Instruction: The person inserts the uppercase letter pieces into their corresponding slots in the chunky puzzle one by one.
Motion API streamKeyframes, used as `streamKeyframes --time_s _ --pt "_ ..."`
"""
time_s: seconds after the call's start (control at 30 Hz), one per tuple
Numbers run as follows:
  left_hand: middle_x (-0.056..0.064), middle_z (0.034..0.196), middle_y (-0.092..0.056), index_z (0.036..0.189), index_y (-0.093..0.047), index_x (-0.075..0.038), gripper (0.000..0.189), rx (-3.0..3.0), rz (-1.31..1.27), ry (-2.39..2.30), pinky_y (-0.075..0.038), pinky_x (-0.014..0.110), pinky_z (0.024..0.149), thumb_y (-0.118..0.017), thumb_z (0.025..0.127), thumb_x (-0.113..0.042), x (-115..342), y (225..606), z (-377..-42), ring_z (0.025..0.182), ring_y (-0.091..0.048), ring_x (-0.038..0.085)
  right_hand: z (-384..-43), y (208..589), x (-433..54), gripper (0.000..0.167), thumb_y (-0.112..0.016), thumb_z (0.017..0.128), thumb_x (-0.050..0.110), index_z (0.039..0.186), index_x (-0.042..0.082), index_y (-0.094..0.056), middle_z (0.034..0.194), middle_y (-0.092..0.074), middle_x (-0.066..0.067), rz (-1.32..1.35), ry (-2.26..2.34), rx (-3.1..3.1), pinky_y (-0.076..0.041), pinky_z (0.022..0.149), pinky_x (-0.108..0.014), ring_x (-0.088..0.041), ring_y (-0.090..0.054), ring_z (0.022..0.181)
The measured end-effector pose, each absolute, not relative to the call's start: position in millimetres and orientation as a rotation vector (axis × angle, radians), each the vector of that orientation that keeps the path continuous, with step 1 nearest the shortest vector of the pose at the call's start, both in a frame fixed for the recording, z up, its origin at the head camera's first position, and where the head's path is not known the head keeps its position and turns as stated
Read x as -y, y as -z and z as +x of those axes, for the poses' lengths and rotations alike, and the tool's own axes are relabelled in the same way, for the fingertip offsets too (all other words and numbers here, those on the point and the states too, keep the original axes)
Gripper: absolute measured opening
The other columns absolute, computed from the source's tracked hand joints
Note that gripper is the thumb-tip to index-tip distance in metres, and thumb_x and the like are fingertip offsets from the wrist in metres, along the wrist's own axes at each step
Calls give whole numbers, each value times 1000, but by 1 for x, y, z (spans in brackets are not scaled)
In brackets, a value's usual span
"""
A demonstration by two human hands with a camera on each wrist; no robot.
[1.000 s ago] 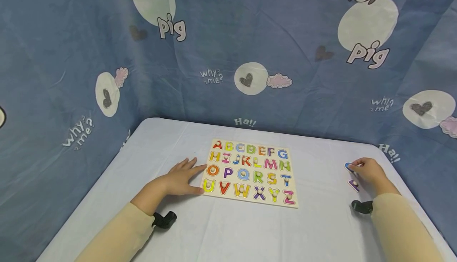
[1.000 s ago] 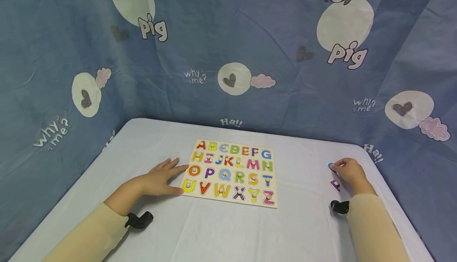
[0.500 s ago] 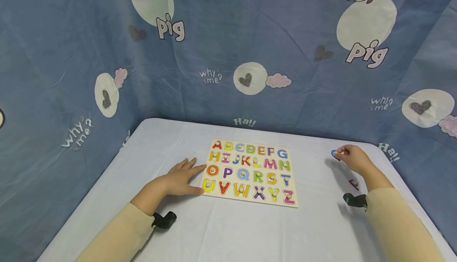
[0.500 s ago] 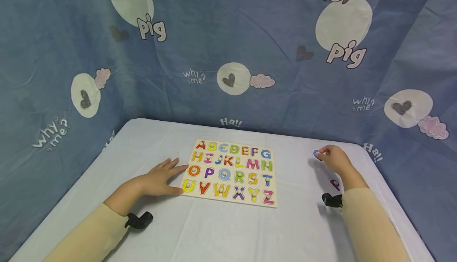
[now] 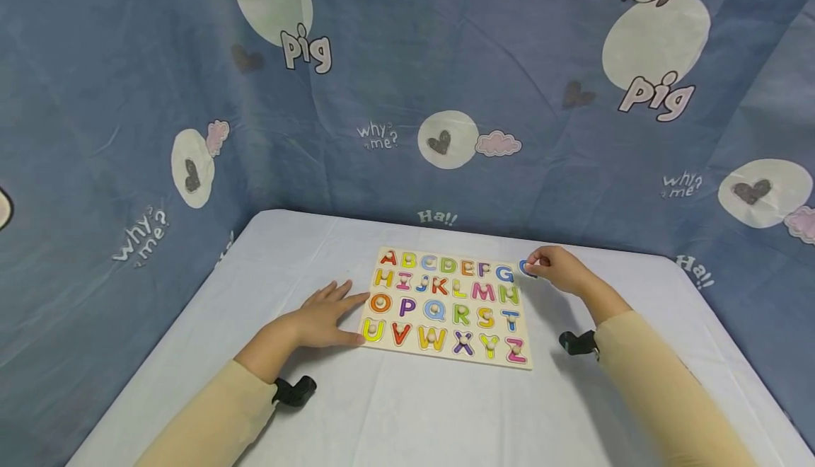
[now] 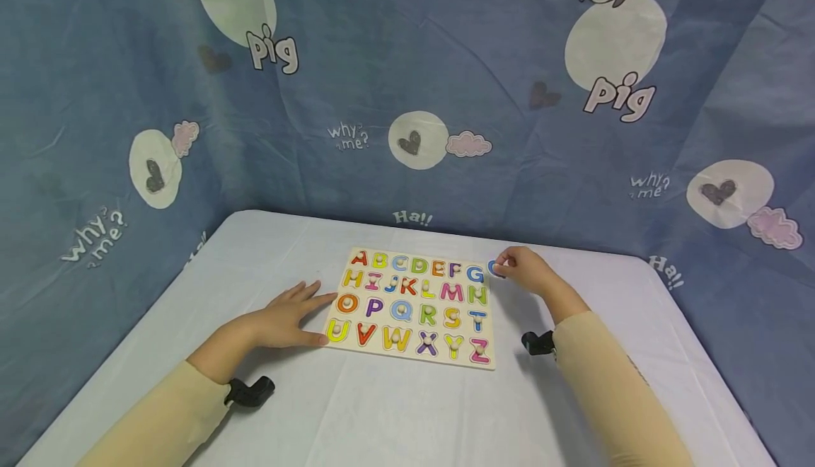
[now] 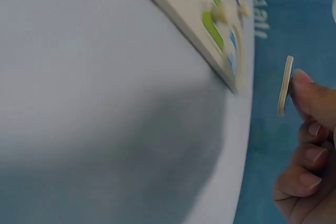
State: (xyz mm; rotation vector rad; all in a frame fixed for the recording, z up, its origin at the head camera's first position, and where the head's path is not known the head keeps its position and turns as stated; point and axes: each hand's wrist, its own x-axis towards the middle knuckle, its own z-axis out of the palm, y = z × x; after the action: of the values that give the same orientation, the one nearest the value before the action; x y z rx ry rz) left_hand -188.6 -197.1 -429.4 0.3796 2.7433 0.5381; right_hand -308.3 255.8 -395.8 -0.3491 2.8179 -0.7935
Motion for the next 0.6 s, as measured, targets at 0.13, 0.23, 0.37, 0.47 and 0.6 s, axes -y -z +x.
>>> streamKeyframes --time_s 0.13,0.23,0.37,0.47,0.6 --pt "19 165 -18 155 -40 -21 89 -2743 386 -548 -9 65 118 -74 81 -55 197 431 -188 151 -7 45 -317 406 -237 19 -64 100 22 102 3 -65 77 -43 -5 -381 758 -2794 -37 64 -33 -20 -44 74" --pt "19 165 -18 155 -39 -21 89 -2742 384 -549 -9 65 118 -74 81 -55 198 431 -189 151 -6 45 -321 412 -228 18 -64 100 22 100 4 -65 79 -45 -5 -396 744 -2780 -37 65 -33 -20 -45 75" --pt "20 165 -17 155 -39 -20 89 -2742 391 -552 -9 66 118 -74 81 -55 200 431 -190 151 -6 46 -327 420 -221 18 -64 100 24 99 6 -65 83 -50 -6 -372 742 -2779 -40 69 -34 -21 -49 80" --pt "20 165 -17 155 -39 -19 89 -2740 392 -556 -9 65 118 -74 82 -55 200 430 -189 151 -6 46 -329 424 -218 18 -65 100 23 99 5 -65 85 -54 -6 -332 757 -2776 -43 72 -34 -22 -51 82" --pt "20 164 -18 155 -40 -20 88 -2740 392 -560 -9 65 118 -74 82 -55 199 428 -189 150 -7 46 -328 429 -216 18 -65 99 21 98 4 -65 84 -55 -7 -286 778 -2787 -44 72 -34 -22 -53 81"
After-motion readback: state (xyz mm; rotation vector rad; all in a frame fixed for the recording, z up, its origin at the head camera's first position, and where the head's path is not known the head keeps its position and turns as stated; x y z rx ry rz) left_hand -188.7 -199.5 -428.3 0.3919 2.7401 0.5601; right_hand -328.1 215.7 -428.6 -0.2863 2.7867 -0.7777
